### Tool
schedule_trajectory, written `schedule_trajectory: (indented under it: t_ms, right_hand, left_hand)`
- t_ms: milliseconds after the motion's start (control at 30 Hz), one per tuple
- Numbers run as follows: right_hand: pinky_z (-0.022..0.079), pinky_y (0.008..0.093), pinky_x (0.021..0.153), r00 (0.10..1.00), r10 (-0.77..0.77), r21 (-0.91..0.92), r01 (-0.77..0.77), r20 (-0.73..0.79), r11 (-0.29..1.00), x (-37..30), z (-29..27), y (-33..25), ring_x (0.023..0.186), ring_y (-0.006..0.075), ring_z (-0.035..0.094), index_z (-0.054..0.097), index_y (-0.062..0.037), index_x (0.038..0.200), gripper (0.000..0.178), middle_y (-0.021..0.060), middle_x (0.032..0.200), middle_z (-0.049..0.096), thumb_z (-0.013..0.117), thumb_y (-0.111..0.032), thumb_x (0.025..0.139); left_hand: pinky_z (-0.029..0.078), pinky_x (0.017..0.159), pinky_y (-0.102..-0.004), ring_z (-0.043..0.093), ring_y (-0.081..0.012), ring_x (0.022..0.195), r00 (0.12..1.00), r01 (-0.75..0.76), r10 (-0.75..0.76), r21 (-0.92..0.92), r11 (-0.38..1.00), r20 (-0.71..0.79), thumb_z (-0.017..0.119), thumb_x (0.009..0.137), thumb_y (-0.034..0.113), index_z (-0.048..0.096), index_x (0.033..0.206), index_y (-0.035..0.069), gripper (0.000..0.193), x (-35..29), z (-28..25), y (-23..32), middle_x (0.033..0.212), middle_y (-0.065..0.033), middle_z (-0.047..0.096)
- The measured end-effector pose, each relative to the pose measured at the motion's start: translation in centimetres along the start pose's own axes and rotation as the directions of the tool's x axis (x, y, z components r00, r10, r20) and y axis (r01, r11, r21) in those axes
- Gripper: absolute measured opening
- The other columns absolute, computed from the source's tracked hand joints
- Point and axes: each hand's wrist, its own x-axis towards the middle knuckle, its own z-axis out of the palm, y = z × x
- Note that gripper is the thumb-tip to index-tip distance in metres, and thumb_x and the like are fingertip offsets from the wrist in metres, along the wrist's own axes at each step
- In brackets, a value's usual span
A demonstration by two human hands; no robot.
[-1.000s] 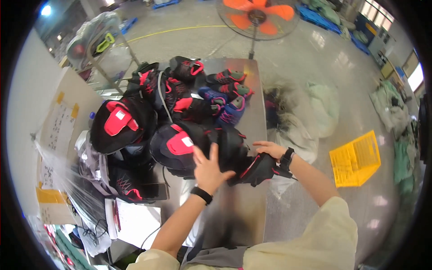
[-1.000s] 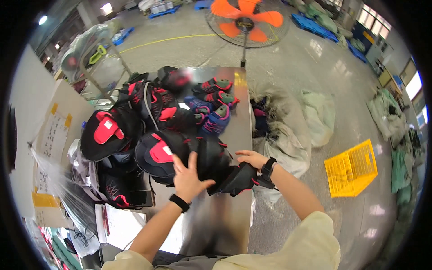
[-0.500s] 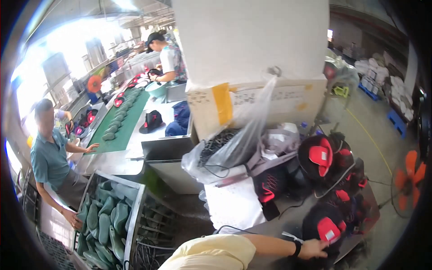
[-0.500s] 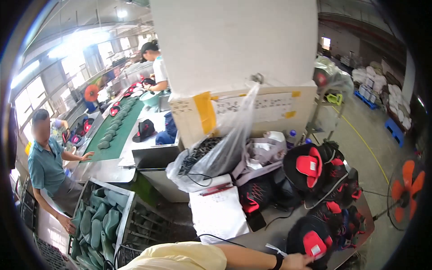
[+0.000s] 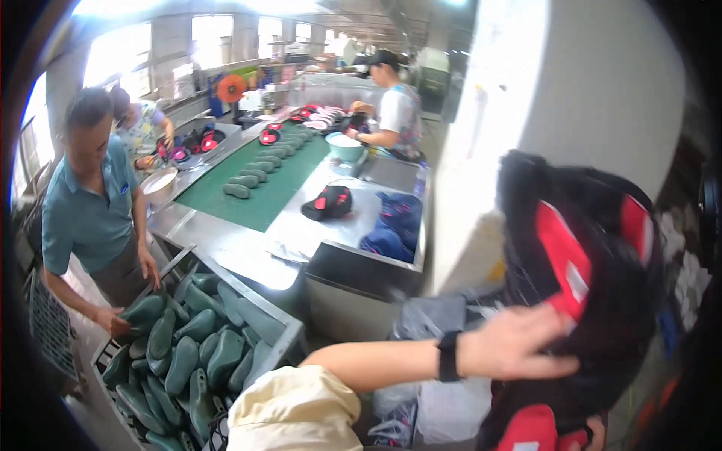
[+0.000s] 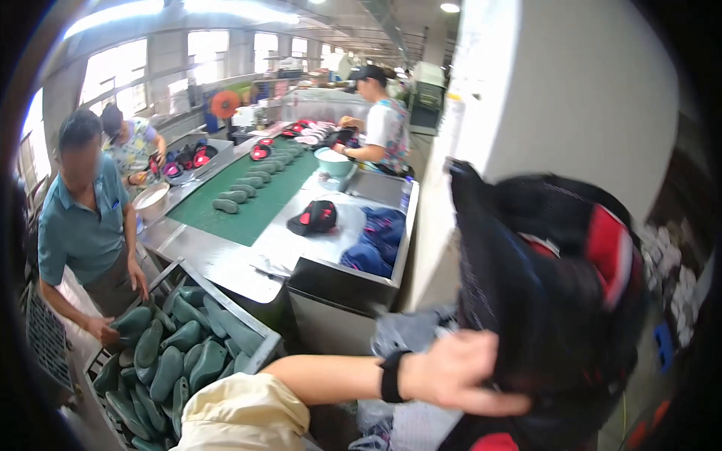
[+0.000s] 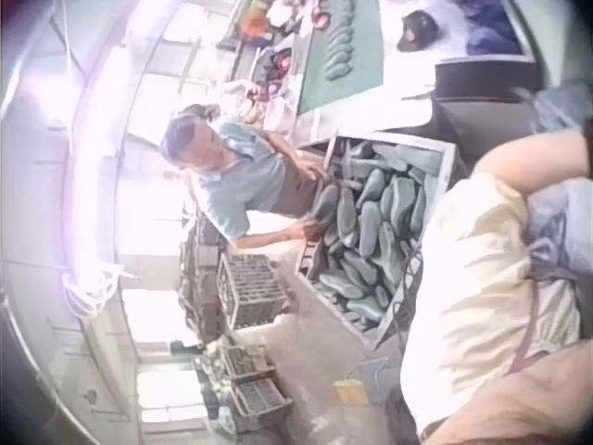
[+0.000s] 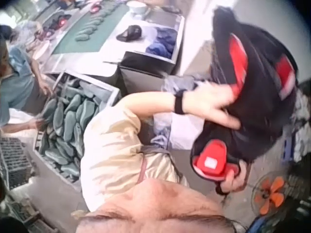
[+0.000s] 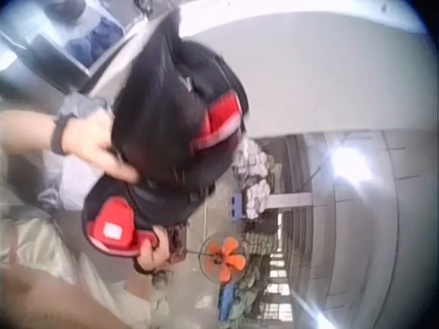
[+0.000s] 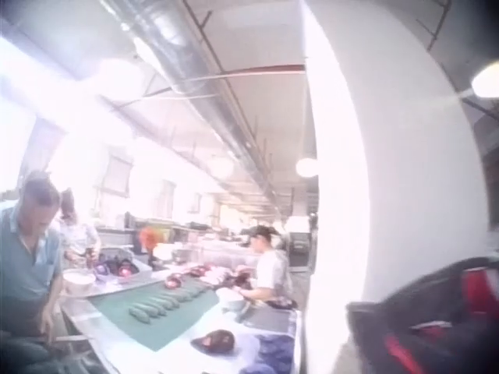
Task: The recorder is unpacking shoe uppers from a large sack, organizing them on a table, and then bringing groups of uppers to a conveyor belt assembly line to be processed with lasts.
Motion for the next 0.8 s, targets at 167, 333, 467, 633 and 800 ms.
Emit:
schedule_trajectory:
  t_ms: [167, 333, 467, 633, 800]
  right_hand:
    - [0.044, 0.0333, 0.078, 0.988, 0.153, 0.633, -0.122, 0.006, 0.765, 11.7, 20.4, -6.0, 0.087, 0.0204, 0.055, 0.052, 0.0054, 0.107, 0.031, 0.0130, 0.101, 0.057, 0.052, -0.014, 0.083]
    - [0.046, 0.0275, 0.076, 0.830, 0.352, 0.813, -0.528, 0.433, 0.245, 23.3, 40.6, -10.2, 0.081, 0.0205, 0.057, 0.048, 0.0101, 0.108, 0.045, 0.0155, 0.094, 0.058, 0.042, -0.008, 0.068]
    - [0.046, 0.0356, 0.085, 0.768, -0.008, 0.766, -0.640, 0.641, -0.064, 31.6, 51.0, -15.1, 0.096, 0.0277, 0.056, 0.042, 0.0096, 0.115, 0.054, 0.0198, 0.107, 0.054, 0.035, 0.002, 0.061]
    - [0.046, 0.0383, 0.085, 0.640, 0.093, 0.647, -0.757, 0.763, -0.097, 33.8, 64.3, -12.1, 0.094, 0.0277, 0.057, 0.042, 0.0063, 0.114, 0.050, 0.0188, 0.105, 0.055, 0.035, 0.012, 0.065]
    - [0.047, 0.0400, 0.082, 0.462, 0.291, 0.462, -0.884, 0.838, 0.073, 31.4, 75.0, -10.5, 0.090, 0.0289, 0.058, 0.041, 0.0071, 0.116, 0.047, 0.0206, 0.102, 0.055, 0.042, 0.016, 0.069]
  left_hand:
    - [0.043, 0.048, -0.0337, 0.053, -0.0293, 0.068, 0.967, 0.224, -0.253, 0.367, 0.903, 0.032, 0.062, 0.061, 0.008, 0.060, 0.095, 0.019, 0.036, -7.9, -19.1, -11.5, 0.084, -0.0126, 0.051]
    - [0.043, 0.053, -0.0399, 0.053, -0.0315, 0.067, 0.818, 0.524, -0.547, 0.626, 0.577, -0.181, 0.069, 0.055, 0.004, 0.056, 0.085, 0.012, 0.033, -17.3, -36.2, -21.8, 0.079, -0.0127, 0.050]
    - [0.039, 0.053, -0.0349, 0.049, -0.0275, 0.062, 0.732, 0.659, -0.463, 0.692, 0.294, -0.500, 0.074, 0.053, 0.004, 0.052, 0.078, 0.006, 0.033, -22.2, -47.9, -25.8, 0.068, -0.0092, 0.052]
    - [0.039, 0.054, -0.0327, 0.049, -0.0258, 0.063, 0.670, 0.730, -0.378, 0.658, 0.182, -0.639, 0.074, 0.056, 0.004, 0.052, 0.080, 0.005, 0.033, -26.8, -54.0, -28.4, 0.071, -0.0083, 0.054]
    - [0.041, 0.053, -0.0350, 0.051, -0.0293, 0.061, 0.666, 0.673, -0.506, 0.734, 0.089, -0.548, 0.075, 0.054, 0.004, 0.054, 0.081, 0.006, 0.034, -32.6, -56.7, -27.7, 0.072, -0.0104, 0.050]
